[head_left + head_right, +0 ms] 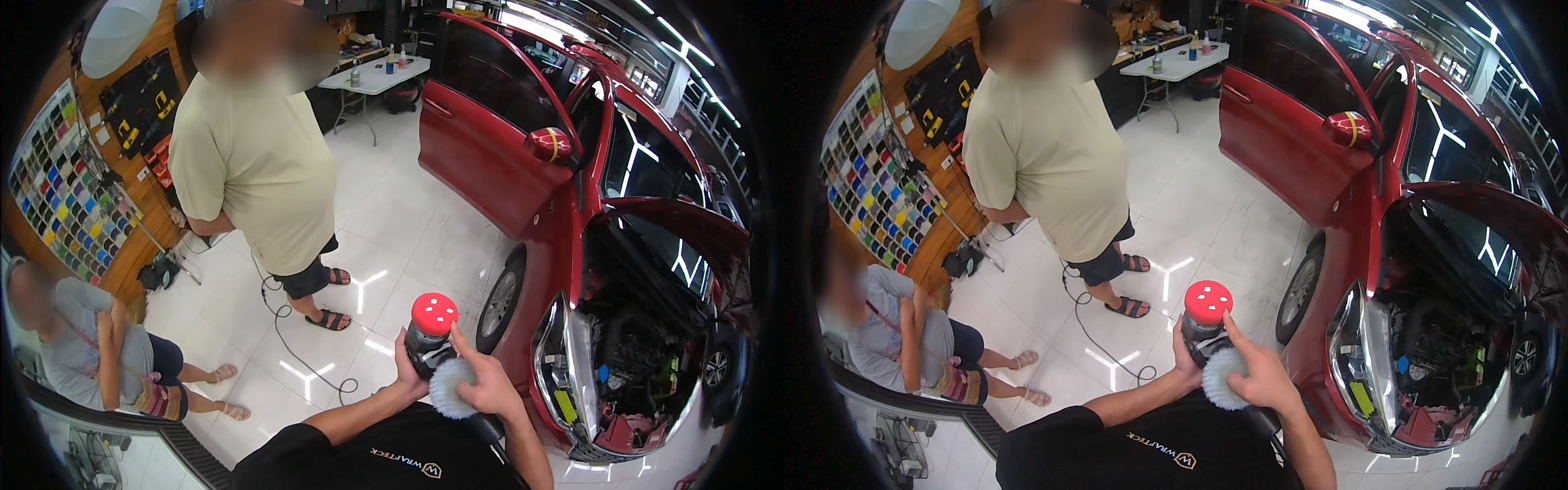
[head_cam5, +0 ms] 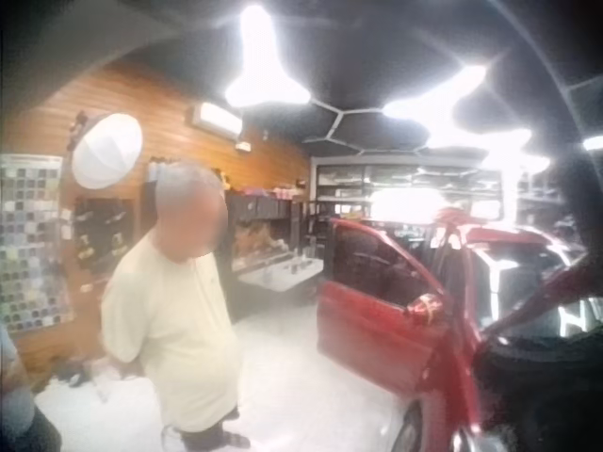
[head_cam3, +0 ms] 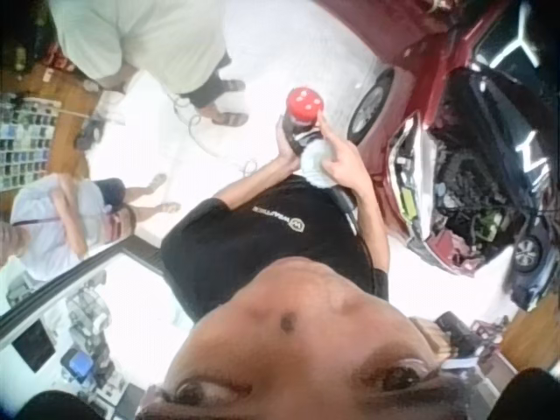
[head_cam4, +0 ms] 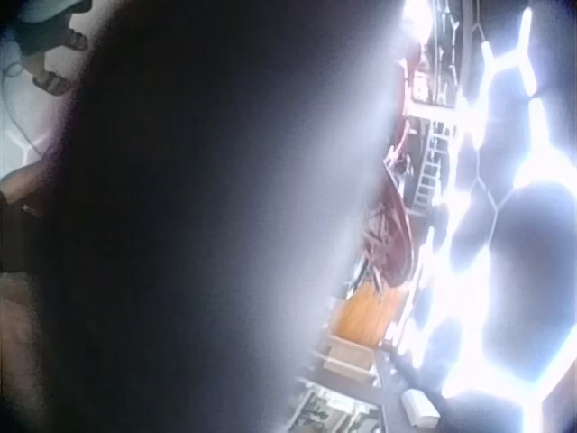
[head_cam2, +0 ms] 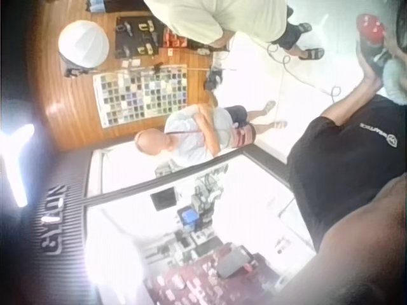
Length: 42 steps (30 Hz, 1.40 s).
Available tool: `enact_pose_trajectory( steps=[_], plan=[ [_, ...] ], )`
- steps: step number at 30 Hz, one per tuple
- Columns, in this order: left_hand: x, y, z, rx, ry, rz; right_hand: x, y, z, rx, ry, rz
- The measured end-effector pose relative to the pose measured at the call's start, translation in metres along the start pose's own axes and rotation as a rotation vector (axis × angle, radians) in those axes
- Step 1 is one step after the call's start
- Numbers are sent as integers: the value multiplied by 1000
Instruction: The person wipes the front headlight of a red car with a yellow cloth, then uses a handheld electric polisher with a red pad to polish the headlight surface. The person applies a white compound to the pad before polishing.
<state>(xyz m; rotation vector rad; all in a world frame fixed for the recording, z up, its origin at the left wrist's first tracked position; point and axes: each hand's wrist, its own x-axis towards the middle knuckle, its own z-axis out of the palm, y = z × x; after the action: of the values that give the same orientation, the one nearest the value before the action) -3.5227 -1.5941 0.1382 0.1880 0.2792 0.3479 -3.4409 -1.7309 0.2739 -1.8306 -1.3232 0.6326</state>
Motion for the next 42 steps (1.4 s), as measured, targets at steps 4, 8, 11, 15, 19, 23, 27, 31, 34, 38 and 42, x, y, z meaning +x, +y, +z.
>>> enact_pose_trajectory(
  steps=[4, 8, 11, 15, 19, 23, 27, 31, 34, 38, 42],
  plan=[
    [3, -4, 7, 33, 33, -3, -4, -2, -7, 37, 9, 34],
    [3, 0, -7, -4, 36, -14, -5, 24, -9, 393, 72, 40],
    [6, 4, -9, -42, 84, -7, -3, 64, -35, 799, 274, 91],
    [10, 6, 1, -49, 17, -4, -1, 161, -44, 941, 634, 214],
    [15, 17, -5, -38, 56, -37, 10, 215, -41, 731, 697, 399],
    [41, 21, -14, -77, 126, -8, 40, 261, -59, 633, 722, 505],
    [78, 25, -25, -54, 185, 125, 107, 316, -120, 533, 783, 460],
    [133, 19, -33, -140, 233, 239, 185, 391, -224, 341, 808, 436],
    [175, 12, -21, -211, 328, 285, 243, 415, -294, -108, 763, 382],
    [196, 3, -28, -193, 197, 406, 326, 393, -377, -760, 437, 537],
    [215, -5, -41, -213, 194, 477, 389, 402, -455, -1078, 402, 533]
  ],
)
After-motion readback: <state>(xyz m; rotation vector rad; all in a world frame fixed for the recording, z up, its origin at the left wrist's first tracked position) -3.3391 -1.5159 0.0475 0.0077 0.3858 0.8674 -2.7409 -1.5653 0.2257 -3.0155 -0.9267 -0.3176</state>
